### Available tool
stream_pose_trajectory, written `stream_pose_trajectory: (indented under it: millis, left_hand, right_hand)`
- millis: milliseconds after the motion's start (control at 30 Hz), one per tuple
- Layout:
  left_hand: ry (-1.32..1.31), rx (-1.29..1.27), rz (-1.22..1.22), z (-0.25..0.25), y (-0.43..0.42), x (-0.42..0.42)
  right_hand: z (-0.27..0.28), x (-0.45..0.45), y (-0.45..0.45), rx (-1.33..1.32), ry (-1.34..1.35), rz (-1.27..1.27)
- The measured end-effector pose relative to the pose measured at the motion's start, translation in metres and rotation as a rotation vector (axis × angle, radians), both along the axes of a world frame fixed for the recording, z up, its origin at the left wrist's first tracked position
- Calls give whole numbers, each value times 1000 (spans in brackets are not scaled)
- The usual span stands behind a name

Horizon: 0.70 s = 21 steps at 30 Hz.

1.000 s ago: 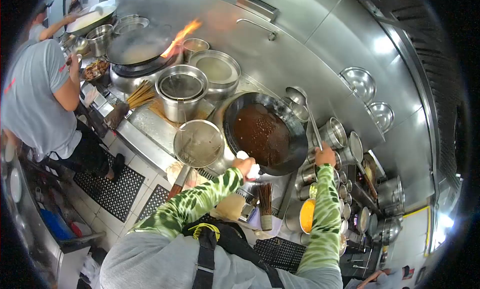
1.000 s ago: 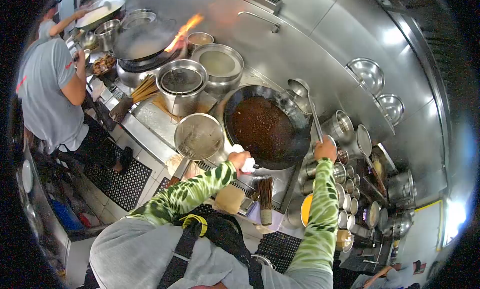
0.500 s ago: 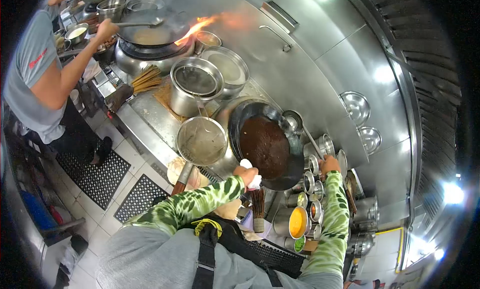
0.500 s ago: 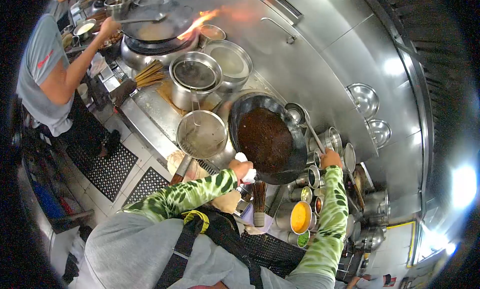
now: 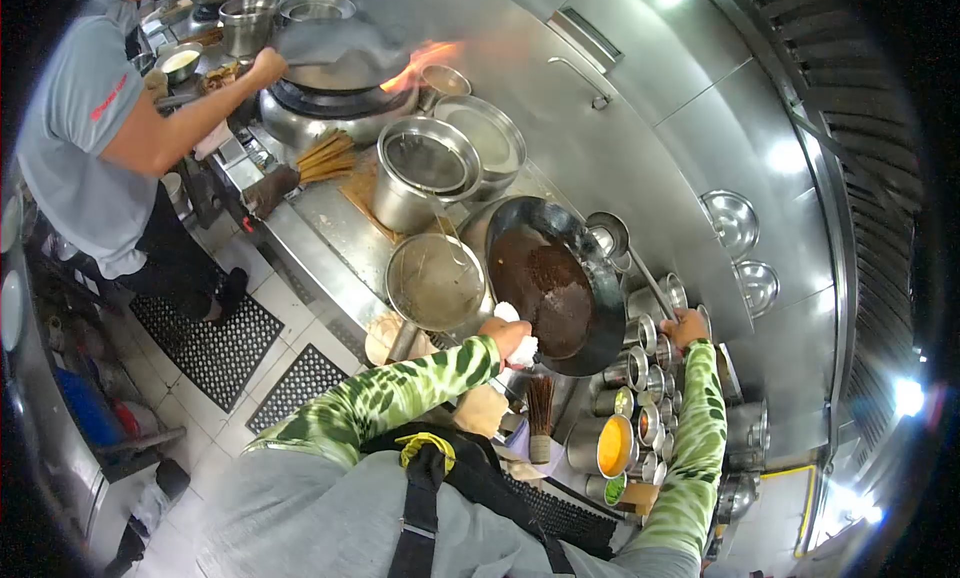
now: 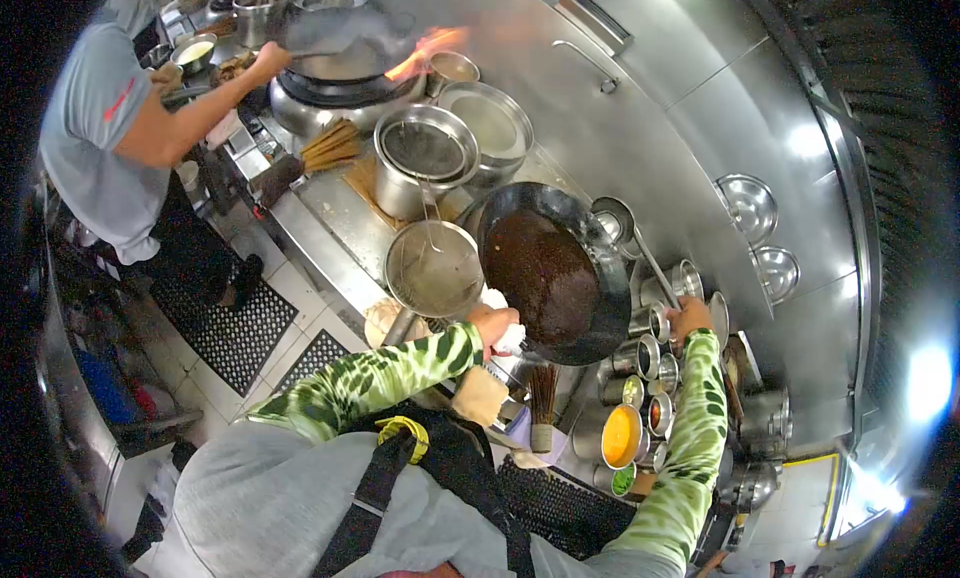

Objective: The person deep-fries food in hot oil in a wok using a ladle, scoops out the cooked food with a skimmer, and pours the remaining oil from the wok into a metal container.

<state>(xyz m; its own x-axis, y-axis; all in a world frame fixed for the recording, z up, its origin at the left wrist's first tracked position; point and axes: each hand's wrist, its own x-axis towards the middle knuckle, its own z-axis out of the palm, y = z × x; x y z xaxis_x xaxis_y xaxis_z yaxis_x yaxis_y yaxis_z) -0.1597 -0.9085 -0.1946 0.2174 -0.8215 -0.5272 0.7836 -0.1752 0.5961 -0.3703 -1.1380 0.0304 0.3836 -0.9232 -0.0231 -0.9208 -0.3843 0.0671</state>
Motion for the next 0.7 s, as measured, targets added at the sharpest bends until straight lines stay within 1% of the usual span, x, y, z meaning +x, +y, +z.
stream_pose_trajectory:
  millis: [33, 67, 100, 133, 233, 267, 300, 333, 367, 400, 500, 600, 700]
  left_hand:
    - [-4, -4, -13, 9, 4, 6]
    - [38, -11, 0, -8, -8, 4]
    - [50, -24, 4, -4, -6, 9]
    - [64, -35, 7, 1, -3, 14]
    - [80, -62, 3, 5, -3, 24]
    - [78, -59, 21, 13, -1, 29]
    - [75, -58, 39, 19, 0, 33]
    - [48, -66, 37, 11, -8, 36]
    - [51, -80, 39, 15, -7, 40]
    - [51, -95, 40, 19, -7, 46]
    - [54, -110, 28, 29, -11, 60]
    - [73, -110, 29, 42, -9, 75]
    - [72, -88, 27, 50, -10, 86]
  right_hand:
    - [-2, -5, -12, -58, 26, 108]
    - [-7, -16, -31, -117, 55, 216]
    - [-11, -24, -48, -174, 85, 322]
    - [-12, -23, -57, -151, 69, 217]
    - [5, -2, -41, -44, -28, 39]
    - [23, 24, -3, 2, -62, -78]
    - [22, 21, -15, -33, -54, -26]
    - [19, 15, -37, -67, -48, 27]
    - [23, 23, -32, -100, -41, 78]
    - [33, 29, -27, -44, -37, 56]
    - [48, 45, -25, -71, -41, 132]
    - [50, 51, -49, -174, -67, 294]
    - [62, 67, -50, -57, -120, 213]
